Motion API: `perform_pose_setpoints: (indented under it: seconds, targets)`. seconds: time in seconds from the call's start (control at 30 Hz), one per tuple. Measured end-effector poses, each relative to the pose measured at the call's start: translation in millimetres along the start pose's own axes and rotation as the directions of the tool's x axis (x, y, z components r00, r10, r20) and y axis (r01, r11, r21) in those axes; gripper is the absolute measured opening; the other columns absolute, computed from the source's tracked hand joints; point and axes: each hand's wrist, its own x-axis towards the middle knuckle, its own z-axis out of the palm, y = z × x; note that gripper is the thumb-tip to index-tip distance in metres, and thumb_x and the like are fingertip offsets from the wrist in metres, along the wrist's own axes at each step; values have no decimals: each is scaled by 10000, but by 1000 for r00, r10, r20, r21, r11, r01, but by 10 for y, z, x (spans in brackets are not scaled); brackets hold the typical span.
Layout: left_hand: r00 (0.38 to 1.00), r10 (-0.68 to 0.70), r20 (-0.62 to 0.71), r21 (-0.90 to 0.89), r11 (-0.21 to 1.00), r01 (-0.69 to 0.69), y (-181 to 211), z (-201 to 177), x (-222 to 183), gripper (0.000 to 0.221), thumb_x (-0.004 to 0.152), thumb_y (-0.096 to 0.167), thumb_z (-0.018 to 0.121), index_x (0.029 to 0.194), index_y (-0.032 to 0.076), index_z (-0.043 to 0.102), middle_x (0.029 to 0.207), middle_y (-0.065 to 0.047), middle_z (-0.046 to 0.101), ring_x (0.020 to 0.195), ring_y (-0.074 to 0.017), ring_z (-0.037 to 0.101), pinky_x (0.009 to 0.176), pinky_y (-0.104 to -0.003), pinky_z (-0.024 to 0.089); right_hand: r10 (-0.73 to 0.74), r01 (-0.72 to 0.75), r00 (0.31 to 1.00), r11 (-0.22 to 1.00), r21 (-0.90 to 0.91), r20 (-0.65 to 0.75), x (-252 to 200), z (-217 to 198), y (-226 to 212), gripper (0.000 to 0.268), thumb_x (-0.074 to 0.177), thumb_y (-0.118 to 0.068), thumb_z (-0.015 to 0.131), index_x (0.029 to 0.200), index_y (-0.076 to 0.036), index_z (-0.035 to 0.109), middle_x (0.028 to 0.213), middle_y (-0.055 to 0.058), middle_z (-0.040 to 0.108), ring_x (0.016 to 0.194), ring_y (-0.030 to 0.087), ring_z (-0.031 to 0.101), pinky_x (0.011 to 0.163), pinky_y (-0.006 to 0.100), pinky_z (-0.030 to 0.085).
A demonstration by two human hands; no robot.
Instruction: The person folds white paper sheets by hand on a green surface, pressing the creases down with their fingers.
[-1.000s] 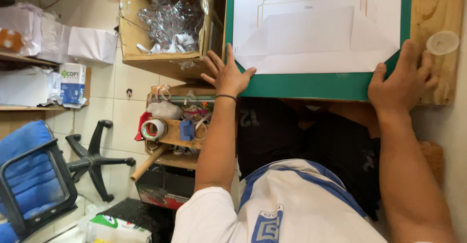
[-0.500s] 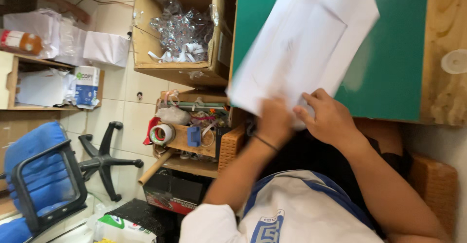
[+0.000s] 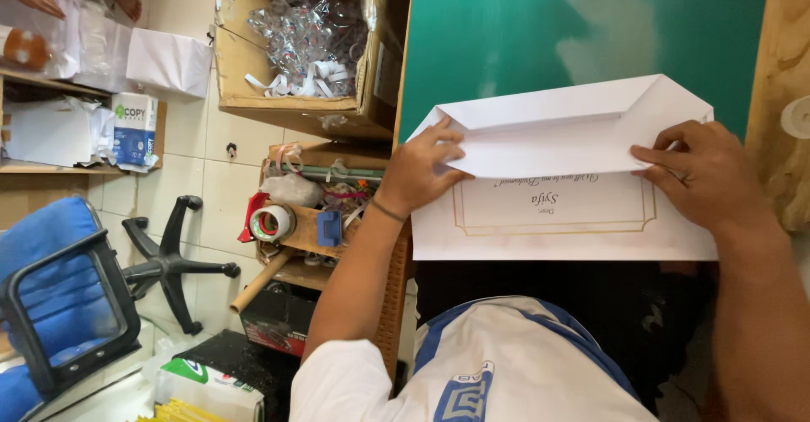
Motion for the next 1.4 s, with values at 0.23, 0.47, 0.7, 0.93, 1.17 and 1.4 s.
perform_pose_setpoints:
  seconds: [0.23, 0.47, 0.7, 0.93, 1.17, 1.4]
  targets:
    - [956, -72, -286, 237, 961, 143, 256, 158, -52, 331, 862, 392, 815, 725, 119, 685, 750, -24, 615, 857, -251, 546, 845, -424, 378, 246, -236, 964, 966, -107, 101, 4, 423, 215, 366, 1015, -452, 842, 894, -114, 771, 766, -21, 683, 765, 165, 608, 819, 335, 392]
    - [926, -223, -305, 190, 938, 288, 216, 280, 12, 473, 878, 464, 782, 649, 132, 534, 719, 1, 547, 847, -251, 469, 823, -432, 329, 286, -281, 958, 948, -147, 11, -19, 598, 261, 289, 892, -390, 793, 785, -142, 690, 754, -39, 656, 700, 144, 537, 815, 326, 347]
    - [938, -248, -244, 214, 929, 302, 219, 242, 59, 478, 874, 435, 790, 632, 121, 523, 709, -10, 539, 867, -265, 465, 813, -437, 298, 328, -326, 944, 942, -78, 13, 42, 525, 179, 345, 922, -358, 895, 772, -138, 675, 734, -39, 638, 695, 150, 531, 799, 329, 336]
    - [931, -267, -249, 209, 924, 321, 217, 274, 10, 355, 879, 448, 777, 848, 112, 667, 864, -27, 576, 935, -263, 484, 871, -442, 328, 405, -382, 908, 904, -192, 102, 27, 510, 167, 361, 898, -432, 842, 975, -104, 714, 793, -12, 639, 706, 157, 533, 855, 321, 362]
    - [967, -20, -255, 657, 730, 188, 311, 439, -142, 304, 1032, 296, 661, 1331, 308, 709, 1520, -125, 508, 1418, -320, 381, 1191, -601, 214, 26, -54, 998, 839, -541, -59, 30, 408, -92, 155, 987, -382, 751, 1080, -267, 800, 1394, -28, 571, 1415, 264, 379, 1189, 476, 199]
    - [717, -665, -209, 423, 600, 680, 930, 1143, 229, 1106, 945, 806, 495, 1585, -76, 304, 1662, -352, 112, 1575, -441, -42, 1149, -725, -104, 694, -662, 719, 668, -339, -38, 266, 994, -810, 903, 1017, -722, 597, 1567, -56, 334, 1654, 256, 114, 1579, 503, 49, 1255, 720, -17]
